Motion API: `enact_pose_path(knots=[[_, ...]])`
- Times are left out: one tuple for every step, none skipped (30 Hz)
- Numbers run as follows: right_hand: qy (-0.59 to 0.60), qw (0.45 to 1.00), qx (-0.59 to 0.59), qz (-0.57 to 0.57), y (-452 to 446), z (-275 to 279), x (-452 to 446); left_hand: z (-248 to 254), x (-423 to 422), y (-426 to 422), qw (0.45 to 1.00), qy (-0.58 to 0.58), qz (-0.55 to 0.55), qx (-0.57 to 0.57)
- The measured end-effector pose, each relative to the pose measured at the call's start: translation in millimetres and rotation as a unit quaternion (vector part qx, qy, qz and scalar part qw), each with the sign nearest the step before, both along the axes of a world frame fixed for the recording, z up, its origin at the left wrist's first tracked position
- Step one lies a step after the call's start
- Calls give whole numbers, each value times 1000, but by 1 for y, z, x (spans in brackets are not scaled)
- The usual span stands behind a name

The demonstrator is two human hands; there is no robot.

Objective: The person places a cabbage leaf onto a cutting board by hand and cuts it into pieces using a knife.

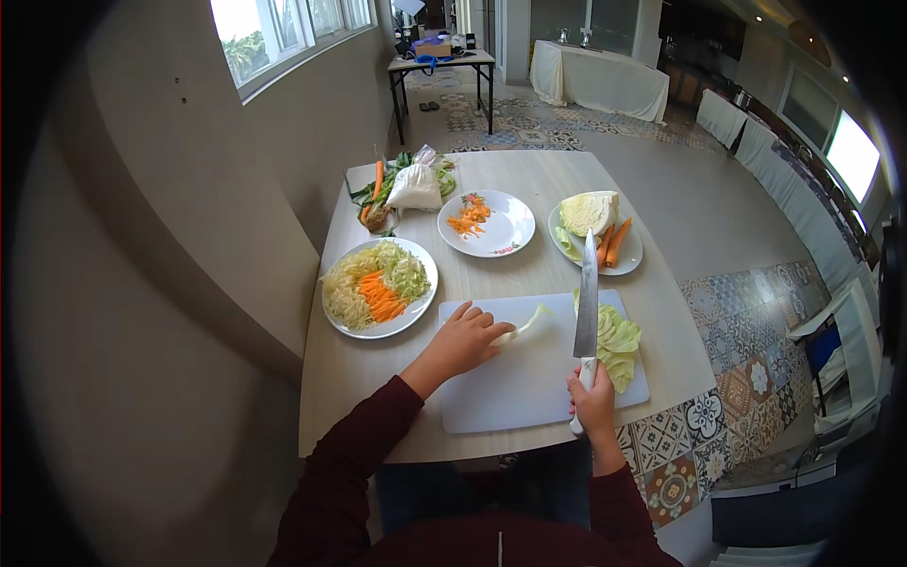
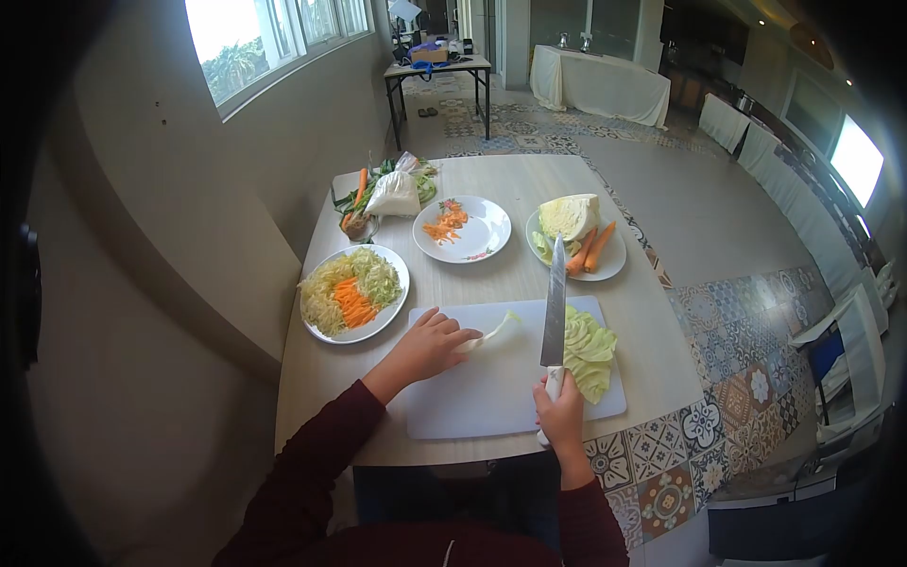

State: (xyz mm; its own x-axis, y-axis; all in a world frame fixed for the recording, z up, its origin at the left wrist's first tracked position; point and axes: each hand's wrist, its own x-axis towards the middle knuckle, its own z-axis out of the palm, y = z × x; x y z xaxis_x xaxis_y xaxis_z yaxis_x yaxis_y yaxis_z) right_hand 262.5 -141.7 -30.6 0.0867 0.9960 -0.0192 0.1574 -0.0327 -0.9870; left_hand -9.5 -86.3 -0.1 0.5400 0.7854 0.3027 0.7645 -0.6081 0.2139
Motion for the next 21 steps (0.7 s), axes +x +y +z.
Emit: enact_pose_path(knots=[[-2, 1000, 1, -1, 0, -1, 0, 1, -1, -1, 1000, -8, 2, -19], [-5, 1000, 3, -2, 0, -2, 1, 1, -2, -4, 1000, -15, 3, -19], [-6, 1000, 4, -3, 1, -3, 1, 2, -2, -9, 1000, -22, 5, -19], [-3, 1000, 2, -3, 1, -3, 1, 3, -3, -13, 999, -30, 6, -19], [0, 1000, -1, -3, 1, -3, 0, 2, -3, -16, 999, -26, 5, -18], [2, 1000, -3, -3, 1, -3, 1, 2, -4, -18, 1000, -23, 4, -17], [2, 1000, -7, -4, 1, -2, 1, 1, -4, -21, 1000, -20, 3, -16], [3, 1000, -11, -5, 1, -1, 0, 1, -4, -23, 1000, -21, 6, -11], [3, 1000, -15, -6, 1, 0, 0, 2, -4, -26, 1000, -21, 8, -5], [2, 1000, -13, -5, 1, 0, 0, 2, -4, -28, 1000, -21, 11, 1], [1, 1000, -11, -4, 0, -1, 0, 2, -3, -30, 1000, -10, 21, 17], [1, 1000, -8, -3, 1, -1, 0, 1, 0, -33, 999, 2, 32, 33], [0, 1000, -10, -5, 1, -1, 0, 0, 1, -34, 998, 15, 44, 48], [0, 1000, -12, -7, 0, 0, 0, -1, 3, -36, 997, 20, 53, 49], [1, 1000, -15, -8, -1, 1, -1, -3, 5, -37, 997, 26, 62, 50], [-6, 1000, -18, -10, -1, 4, -1, -3, 6, -38, 996, 32, 71, 50], [-5, 1000, -21, -9, -1, 4, -2, -3, 7, -40, 995, 31, 76, 52], [-4, 1000, -23, -10, -2, 5, -2, 0, 8, -42, 995, 29, 80, 54], [-4, 1000, -26, -12, -2, 6, -2, 2, 9, -44, 995, 26, 83, 56], [-15, 999, -31, -9, -2, 6, -3, 2, 10, -45, 994, 32, 89, 52], [-15, 999, -30, -11, -2, 5, -3, 2, 10, -46, 994, 36, 96, 48]])
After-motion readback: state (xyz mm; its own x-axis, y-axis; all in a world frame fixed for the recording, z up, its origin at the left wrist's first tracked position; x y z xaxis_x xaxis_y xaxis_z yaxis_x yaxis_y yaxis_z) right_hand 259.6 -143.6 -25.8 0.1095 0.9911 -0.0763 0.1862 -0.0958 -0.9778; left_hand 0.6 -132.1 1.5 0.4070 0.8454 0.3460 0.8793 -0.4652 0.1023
